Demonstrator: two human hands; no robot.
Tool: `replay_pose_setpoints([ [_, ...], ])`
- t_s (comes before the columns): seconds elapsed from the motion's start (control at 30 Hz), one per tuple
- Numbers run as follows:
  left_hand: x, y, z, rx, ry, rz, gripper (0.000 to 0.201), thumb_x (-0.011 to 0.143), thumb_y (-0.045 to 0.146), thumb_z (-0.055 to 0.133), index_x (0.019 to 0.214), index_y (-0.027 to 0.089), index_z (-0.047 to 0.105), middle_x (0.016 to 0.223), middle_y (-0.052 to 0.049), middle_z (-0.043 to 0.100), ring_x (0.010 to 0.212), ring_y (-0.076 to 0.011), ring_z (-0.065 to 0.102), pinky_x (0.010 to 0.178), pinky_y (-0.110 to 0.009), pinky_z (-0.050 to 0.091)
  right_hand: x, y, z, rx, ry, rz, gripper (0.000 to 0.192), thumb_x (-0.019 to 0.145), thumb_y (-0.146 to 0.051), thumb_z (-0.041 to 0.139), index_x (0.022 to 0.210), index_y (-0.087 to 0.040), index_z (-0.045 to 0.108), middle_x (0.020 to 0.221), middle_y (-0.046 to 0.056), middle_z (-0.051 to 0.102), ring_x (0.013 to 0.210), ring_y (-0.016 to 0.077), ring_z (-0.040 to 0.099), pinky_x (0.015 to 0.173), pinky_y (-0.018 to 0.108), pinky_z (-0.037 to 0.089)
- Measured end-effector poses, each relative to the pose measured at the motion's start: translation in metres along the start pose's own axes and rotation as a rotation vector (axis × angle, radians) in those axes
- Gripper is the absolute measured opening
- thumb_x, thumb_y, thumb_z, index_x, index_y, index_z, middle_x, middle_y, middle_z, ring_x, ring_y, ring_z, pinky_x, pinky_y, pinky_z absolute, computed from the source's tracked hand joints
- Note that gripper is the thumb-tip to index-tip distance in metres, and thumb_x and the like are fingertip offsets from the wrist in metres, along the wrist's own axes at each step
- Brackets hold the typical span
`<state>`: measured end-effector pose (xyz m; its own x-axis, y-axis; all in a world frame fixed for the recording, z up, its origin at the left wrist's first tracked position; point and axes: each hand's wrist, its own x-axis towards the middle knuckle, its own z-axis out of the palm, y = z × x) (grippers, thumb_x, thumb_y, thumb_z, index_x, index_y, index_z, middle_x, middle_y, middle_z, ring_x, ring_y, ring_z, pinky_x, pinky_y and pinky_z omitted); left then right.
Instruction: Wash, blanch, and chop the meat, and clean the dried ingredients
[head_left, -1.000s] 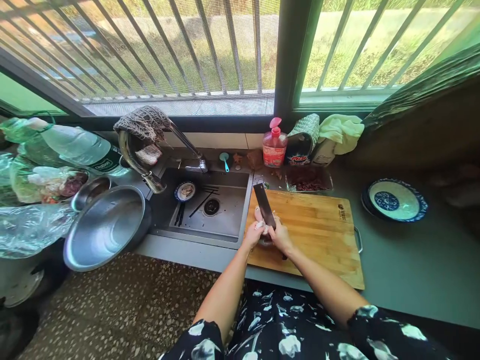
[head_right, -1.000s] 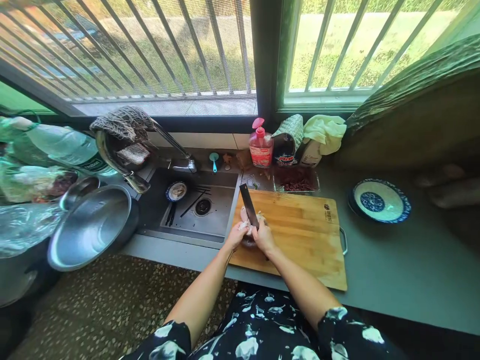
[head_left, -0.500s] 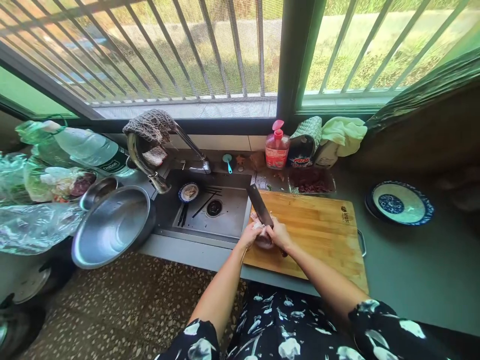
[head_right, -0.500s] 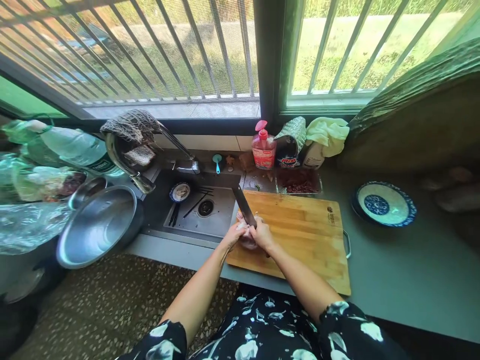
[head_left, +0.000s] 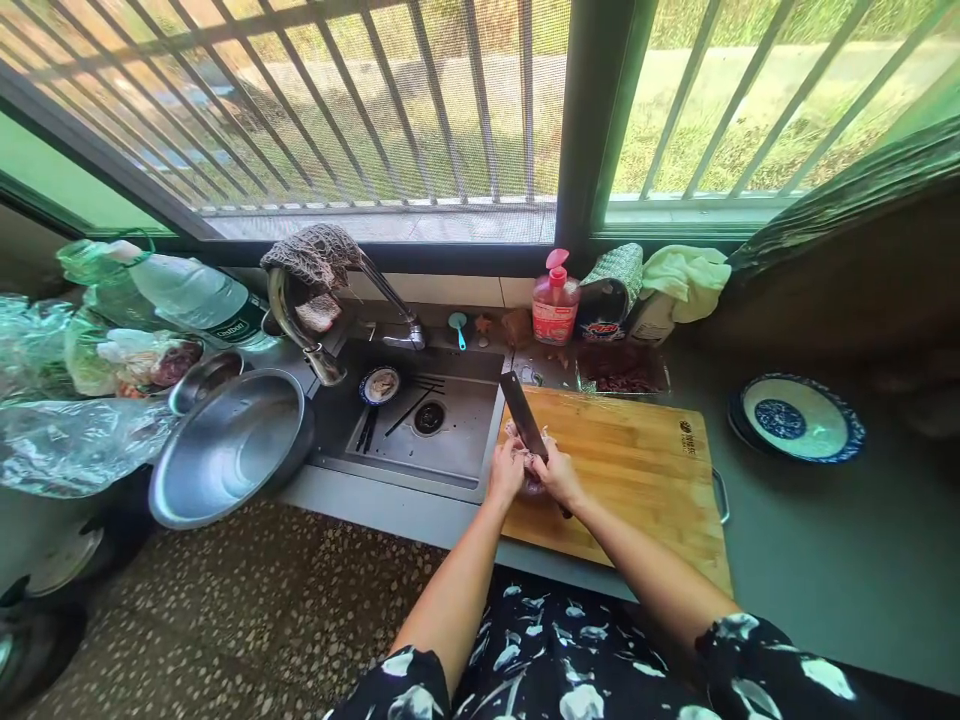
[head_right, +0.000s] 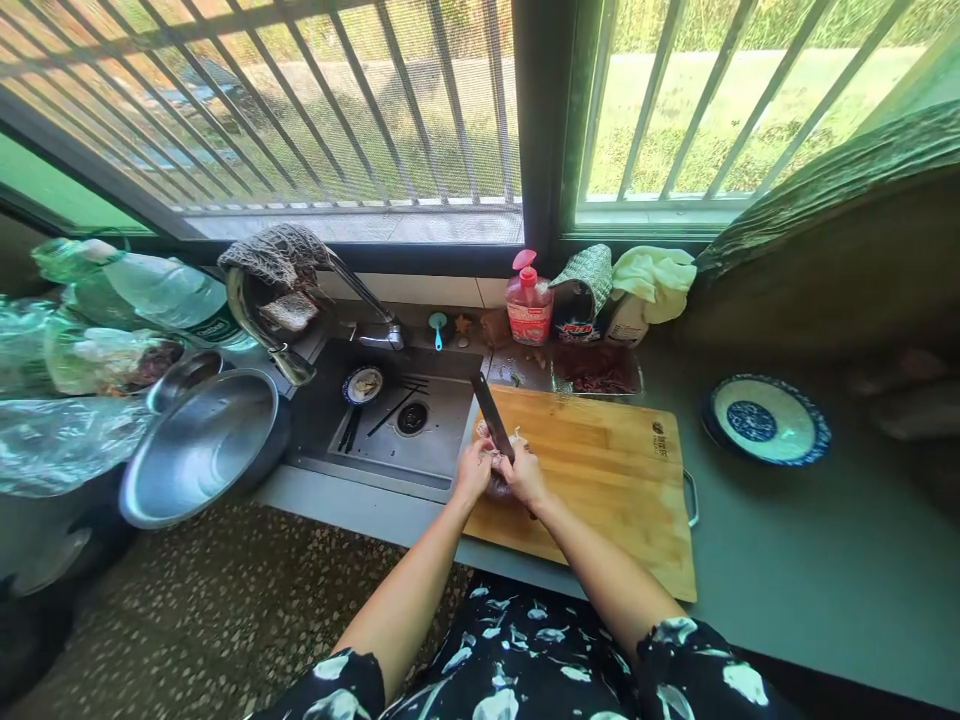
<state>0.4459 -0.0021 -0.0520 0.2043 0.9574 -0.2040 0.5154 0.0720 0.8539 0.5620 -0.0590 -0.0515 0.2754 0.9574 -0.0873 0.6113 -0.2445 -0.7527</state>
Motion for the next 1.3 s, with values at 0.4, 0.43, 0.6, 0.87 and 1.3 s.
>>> replay_pose_setpoints([
  [0.4, 0.004, 0.002, -0.005, 0.078, 0.019, -0.046, 0.016, 0.062, 0.021, 0.061, 0.053, 0.020, 0.048, 0.059, -0.001, 0.052, 0.067, -0.0170, 0.050, 0.067, -0.026, 0.035, -0.010, 0.006, -0.008, 0.041, 0.082, 0.003, 0.036, 0.083, -0.035, 0.039, 0.110, -0.015, 0.050, 0.077, 0.005, 0.065, 0.067, 0.0177, 0.060, 0.061, 0.024, 0.041],
  [0.43, 0.004, 0.000, -0.005, 0.058, 0.014, -0.057, 0.014, 0.064, 0.022, 0.059, 0.054, 0.020, 0.049, 0.057, 0.000, 0.051, 0.063, -0.0157, 0.048, 0.064, -0.025, 0.034, -0.012, 0.005, -0.009, 0.050, 0.081, -0.001, 0.037, 0.083, -0.035, 0.039, 0.112, -0.016, 0.049, 0.079, 0.005, 0.065, 0.068, 0.0181, 0.060, 0.062, 0.024, 0.041],
  [0.6, 0.006, -0.014, -0.001, -0.095, 0.025, -0.087, 0.013, 0.062, 0.026, 0.059, 0.056, 0.019, 0.050, 0.055, 0.003, 0.051, 0.058, -0.0129, 0.045, 0.058, -0.022, 0.030, -0.011, -0.003, -0.005, 0.059, 0.053, -0.004, 0.044, 0.082, -0.028, 0.040, 0.124, -0.016, 0.042, 0.096, 0.008, 0.065, 0.082, 0.0192, 0.061, 0.069, 0.025, 0.043],
  [0.87, 0.012, -0.029, 0.008, -0.261, 0.042, -0.150, 0.016, 0.059, 0.026, 0.060, 0.058, 0.018, 0.047, 0.054, 0.005, 0.048, 0.055, -0.0106, 0.042, 0.056, -0.020, 0.029, -0.029, -0.004, 0.012, 0.007, 0.122, 0.107, 0.044, 0.081, -0.025, 0.039, 0.123, -0.015, 0.043, 0.091, 0.008, 0.063, 0.083, 0.0201, 0.060, 0.069, 0.027, 0.044],
  [1.3, 0.023, -0.027, -0.009, -0.675, -0.097, -0.305, 0.027, 0.049, 0.026, 0.067, 0.057, 0.017, 0.043, 0.052, 0.006, 0.048, 0.050, -0.0071, 0.042, 0.052, -0.020, 0.032, 0.018, -0.026, 0.003, -0.193, -0.060, 0.164, 0.026, 0.081, -0.025, 0.043, 0.100, -0.013, 0.055, 0.073, 0.007, 0.063, 0.066, 0.0160, 0.058, 0.059, 0.022, 0.036],
])
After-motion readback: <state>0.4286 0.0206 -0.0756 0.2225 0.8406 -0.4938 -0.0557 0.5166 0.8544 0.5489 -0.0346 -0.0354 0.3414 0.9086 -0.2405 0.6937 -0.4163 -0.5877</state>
